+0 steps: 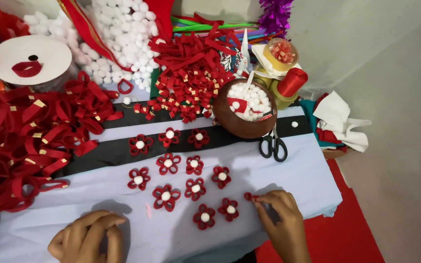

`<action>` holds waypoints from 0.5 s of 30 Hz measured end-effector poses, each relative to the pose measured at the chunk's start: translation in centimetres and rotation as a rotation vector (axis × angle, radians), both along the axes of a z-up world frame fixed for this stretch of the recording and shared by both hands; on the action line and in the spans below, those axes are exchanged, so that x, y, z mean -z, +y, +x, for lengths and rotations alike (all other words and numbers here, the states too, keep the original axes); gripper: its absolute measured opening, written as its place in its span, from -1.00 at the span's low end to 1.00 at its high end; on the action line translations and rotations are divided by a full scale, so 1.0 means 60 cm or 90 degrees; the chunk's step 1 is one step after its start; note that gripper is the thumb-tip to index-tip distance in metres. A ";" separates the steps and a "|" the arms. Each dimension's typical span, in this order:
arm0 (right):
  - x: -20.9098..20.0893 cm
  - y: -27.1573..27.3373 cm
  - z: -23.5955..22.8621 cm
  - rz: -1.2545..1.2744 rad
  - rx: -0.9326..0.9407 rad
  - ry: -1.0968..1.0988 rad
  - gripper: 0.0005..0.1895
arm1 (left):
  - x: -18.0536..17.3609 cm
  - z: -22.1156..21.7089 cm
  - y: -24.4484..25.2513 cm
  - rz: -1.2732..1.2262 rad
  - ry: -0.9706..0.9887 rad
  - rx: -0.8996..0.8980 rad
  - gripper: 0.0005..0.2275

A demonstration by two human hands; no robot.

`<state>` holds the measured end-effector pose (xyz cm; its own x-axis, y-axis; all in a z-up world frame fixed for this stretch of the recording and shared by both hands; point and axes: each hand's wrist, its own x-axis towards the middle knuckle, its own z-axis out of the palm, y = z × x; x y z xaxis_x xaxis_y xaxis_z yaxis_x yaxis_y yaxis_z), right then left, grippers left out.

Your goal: Arranging small handmade ribbon flowers into a decorative pattern on a white cloth surface.

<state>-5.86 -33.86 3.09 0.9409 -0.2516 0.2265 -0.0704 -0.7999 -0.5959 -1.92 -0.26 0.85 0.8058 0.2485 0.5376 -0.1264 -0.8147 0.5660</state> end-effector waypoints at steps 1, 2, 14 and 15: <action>-0.003 0.003 0.001 0.007 0.005 0.015 -0.86 | -0.004 0.000 -0.001 0.001 -0.006 0.001 -0.79; -0.007 0.006 0.002 0.014 0.011 0.030 -0.85 | -0.009 0.000 -0.003 0.003 -0.012 0.003 -0.79; -0.012 0.006 0.003 0.005 0.015 0.081 -0.84 | -0.015 0.000 -0.003 -0.001 -0.011 0.015 -0.81; -0.010 0.003 0.001 0.005 0.015 0.082 -0.84 | -0.016 0.000 -0.003 0.000 -0.010 0.015 -0.81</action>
<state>-5.83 -33.69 3.68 0.9559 -0.2750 0.1027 -0.1649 -0.7926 -0.5870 -1.89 -0.43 1.79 0.8028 0.2292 0.5505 -0.1552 -0.8110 0.5641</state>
